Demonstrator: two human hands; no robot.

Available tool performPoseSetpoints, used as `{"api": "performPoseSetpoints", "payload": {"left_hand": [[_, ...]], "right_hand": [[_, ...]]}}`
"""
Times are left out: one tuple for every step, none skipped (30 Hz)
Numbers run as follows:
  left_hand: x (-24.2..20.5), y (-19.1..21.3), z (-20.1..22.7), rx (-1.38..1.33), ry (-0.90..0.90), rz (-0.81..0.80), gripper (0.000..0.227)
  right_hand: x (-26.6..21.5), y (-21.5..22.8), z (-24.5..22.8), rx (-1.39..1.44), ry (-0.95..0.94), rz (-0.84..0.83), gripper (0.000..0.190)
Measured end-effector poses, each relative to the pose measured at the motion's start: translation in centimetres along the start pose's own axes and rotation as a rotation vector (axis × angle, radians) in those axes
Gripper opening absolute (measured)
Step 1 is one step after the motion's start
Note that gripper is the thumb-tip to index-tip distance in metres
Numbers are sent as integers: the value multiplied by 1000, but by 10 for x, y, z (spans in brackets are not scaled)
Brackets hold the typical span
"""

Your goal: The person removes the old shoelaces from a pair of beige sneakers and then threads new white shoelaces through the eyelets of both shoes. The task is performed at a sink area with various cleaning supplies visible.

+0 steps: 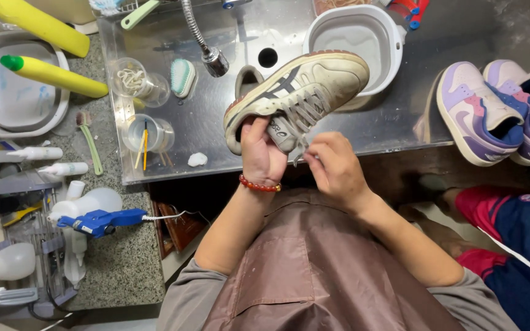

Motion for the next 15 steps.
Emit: {"api": "performPoseSetpoints", "payload": {"left_hand": [[6, -1, 10, 1, -12, 2, 24], [11, -1, 22, 0, -51, 14, 29], [16, 0, 35, -2, -90, 27, 33], [19, 4, 43, -6, -111, 33, 33], [21, 9, 52, -26, -139, 40, 31], [22, 15, 61, -45, -168, 51, 30], [18, 16, 64, -48, -190, 61, 30], [17, 15, 69, -60, -207, 51, 29], [15, 14, 73, -73, -224, 41, 29], [10, 12, 73, -73, -243, 45, 29], [4, 10, 70, -73, -241, 51, 29], [1, 7, 67, -74, -236, 52, 29], [-6, 2, 66, -76, -252, 49, 29], [-14, -3, 64, -57, -244, 50, 28], [-21, -9, 61, -38, -237, 52, 26]], "right_hand": [[-4, 3, -3, 7, 9, -4, 13], [-9, 3, -12, -13, 138, -79, 15], [-15, 2, -21, -33, 268, -152, 17], [-21, 2, -14, -24, 284, -163, 17], [-28, -1, -4, 10, 227, -227, 17], [-35, -4, 6, 46, 169, -296, 18], [-26, 4, 2, 58, 185, -310, 18], [-15, 11, -1, 94, 216, -306, 24], [-3, 19, -6, 131, 247, -302, 30], [2, 17, -8, 140, 262, -310, 30], [10, 23, -4, 161, 175, -186, 28], [18, 30, 1, 179, 88, -57, 27], [31, 24, -5, 184, 103, -61, 27], [41, 21, -13, 159, 151, -24, 27], [52, 19, -22, 134, 199, 14, 27]]}}
Point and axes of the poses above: each hand's wrist, its own x-axis towards the middle knuckle, its own y-axis out of the back of the hand, z = x × y, the point moved 6 cm from there along x, towards the middle knuckle, and after that the axes turned 5 degrees about -x, right-handed, at the moved point
